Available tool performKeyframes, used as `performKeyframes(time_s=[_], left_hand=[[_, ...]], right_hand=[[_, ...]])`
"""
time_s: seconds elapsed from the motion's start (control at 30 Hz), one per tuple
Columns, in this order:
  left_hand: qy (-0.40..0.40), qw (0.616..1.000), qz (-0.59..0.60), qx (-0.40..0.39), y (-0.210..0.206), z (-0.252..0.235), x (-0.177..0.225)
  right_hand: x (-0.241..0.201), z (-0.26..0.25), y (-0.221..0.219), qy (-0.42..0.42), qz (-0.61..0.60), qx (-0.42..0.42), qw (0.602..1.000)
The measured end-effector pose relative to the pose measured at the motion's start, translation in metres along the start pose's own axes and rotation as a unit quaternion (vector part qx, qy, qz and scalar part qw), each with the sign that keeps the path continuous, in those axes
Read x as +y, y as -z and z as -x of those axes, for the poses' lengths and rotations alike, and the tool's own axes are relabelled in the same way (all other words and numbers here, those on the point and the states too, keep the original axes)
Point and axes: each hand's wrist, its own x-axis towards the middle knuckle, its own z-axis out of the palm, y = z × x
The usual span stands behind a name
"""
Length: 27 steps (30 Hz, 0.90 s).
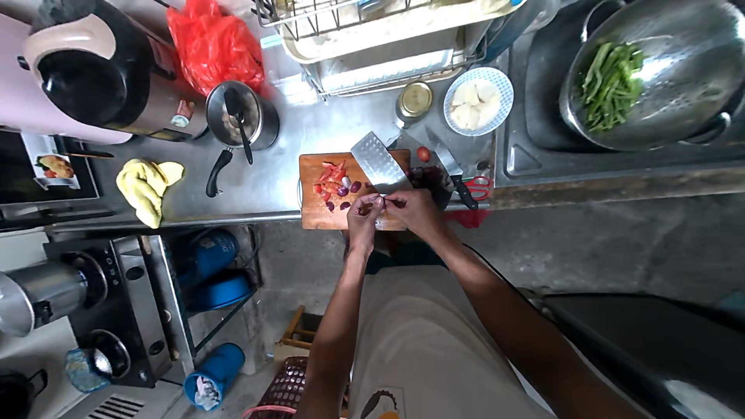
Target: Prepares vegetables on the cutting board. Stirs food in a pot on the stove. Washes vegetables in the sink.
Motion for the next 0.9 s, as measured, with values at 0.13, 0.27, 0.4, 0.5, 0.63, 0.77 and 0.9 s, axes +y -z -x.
performKeyframes(time_s=[0.13,0.27,0.4,0.5,0.63,0.77,0.9], left_hand=[[0.004,0.999,-0.032,0.03,-0.006,0.002,0.002],[0.004,0.999,-0.038,0.032,-0.008,0.002,-0.001],[0.015,1.0,-0.013,0.007,-0.004,0.002,0.0],[0.018,1.0,0.008,-0.024,0.001,0.002,0.002],[0.016,0.998,0.05,-0.045,0.004,0.0,0.0],[0.04,0.993,0.095,-0.049,0.003,-0.002,0.001],[0.076,0.986,0.142,-0.035,0.002,-0.006,-0.003]], right_hand=[[-0.002,0.003,-0.005,0.019,0.074,0.01,0.997],[0.001,0.003,-0.007,0.026,0.129,-0.002,0.991],[0.007,0.001,-0.002,0.029,0.076,0.008,0.997],[0.009,0.0,0.006,0.008,0.041,0.01,0.999],[0.014,-0.003,0.014,-0.028,0.035,0.011,0.999],[0.032,-0.003,0.028,-0.081,0.059,0.047,0.994],[0.046,-0.003,0.035,-0.129,0.203,0.075,0.968]])
